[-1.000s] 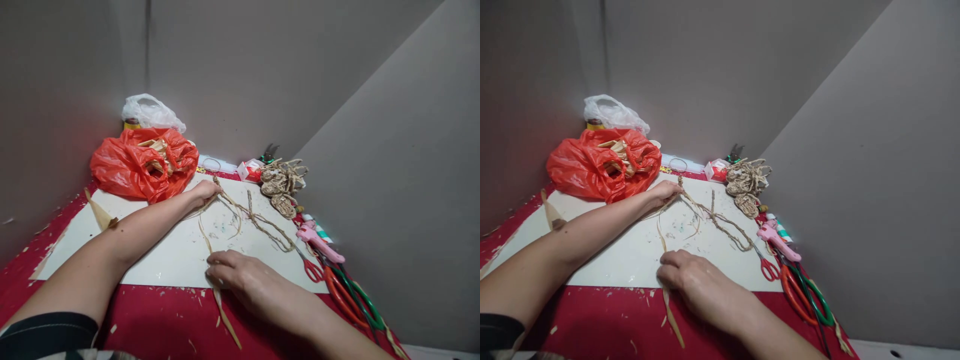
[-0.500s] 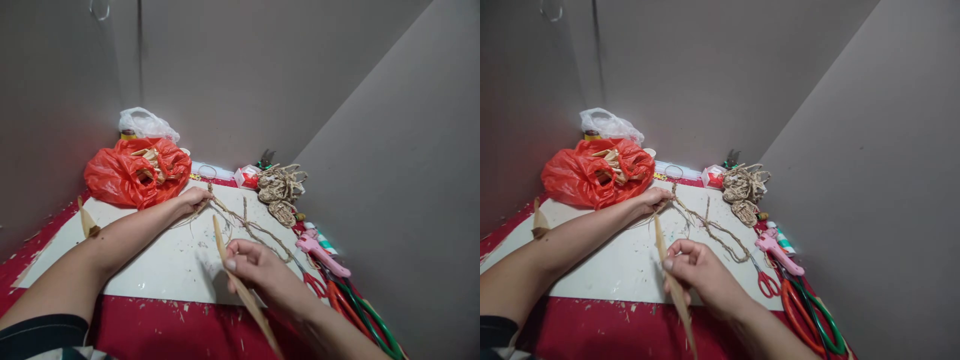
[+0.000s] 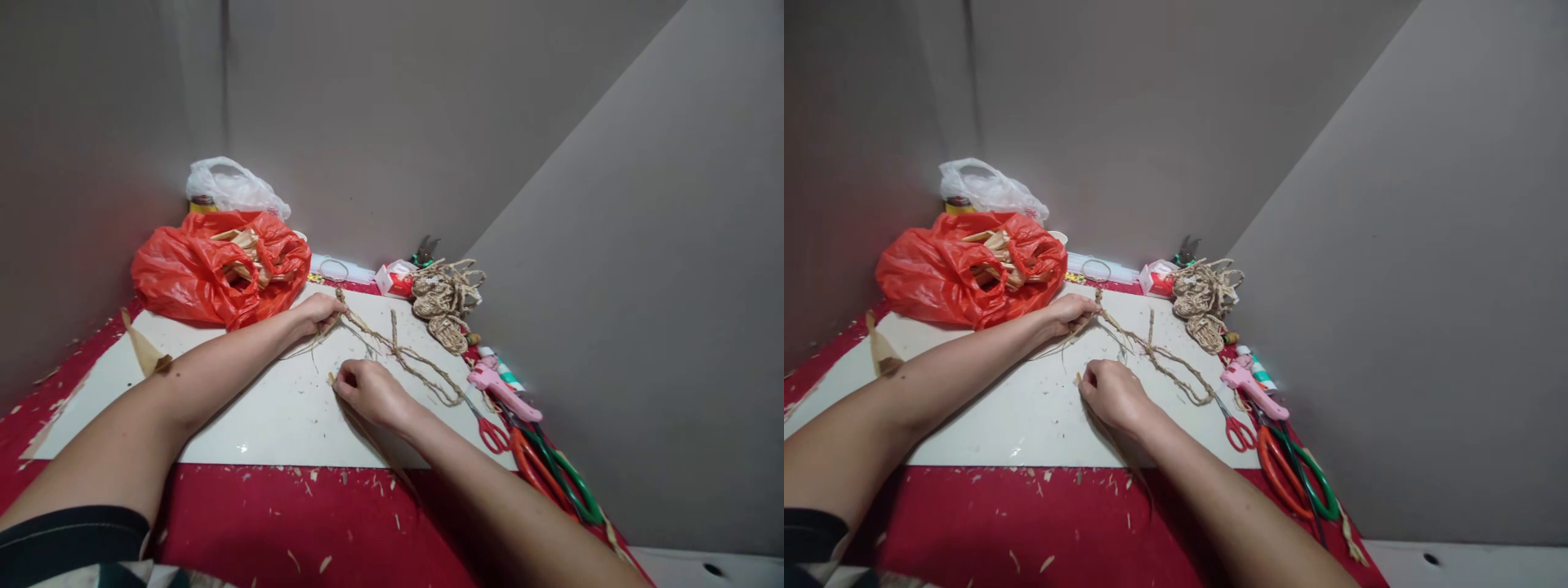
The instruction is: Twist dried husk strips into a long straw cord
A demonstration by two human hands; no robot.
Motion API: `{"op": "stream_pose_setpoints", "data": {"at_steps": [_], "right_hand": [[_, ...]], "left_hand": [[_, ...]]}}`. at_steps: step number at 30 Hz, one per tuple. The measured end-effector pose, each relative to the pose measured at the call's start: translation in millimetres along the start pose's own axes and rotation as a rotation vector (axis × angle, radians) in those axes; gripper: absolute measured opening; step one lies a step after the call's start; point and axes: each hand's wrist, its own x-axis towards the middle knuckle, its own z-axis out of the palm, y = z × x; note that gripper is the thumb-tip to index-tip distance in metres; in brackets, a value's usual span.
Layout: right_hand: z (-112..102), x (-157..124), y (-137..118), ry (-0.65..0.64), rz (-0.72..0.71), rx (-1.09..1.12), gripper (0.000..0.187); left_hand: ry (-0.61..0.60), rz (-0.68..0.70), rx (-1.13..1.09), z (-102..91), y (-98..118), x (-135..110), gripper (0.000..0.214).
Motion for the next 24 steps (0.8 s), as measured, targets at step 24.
{"op": "stream_pose_setpoints", "data": {"at_steps": [24], "right_hand": [[-30.0,96.0,46.4,0.173,0.221,1.376,0.019]], "left_hand": [[-0.077,-0.007,-0.058,-3.7,-0.7,4.0,0.008]]}}
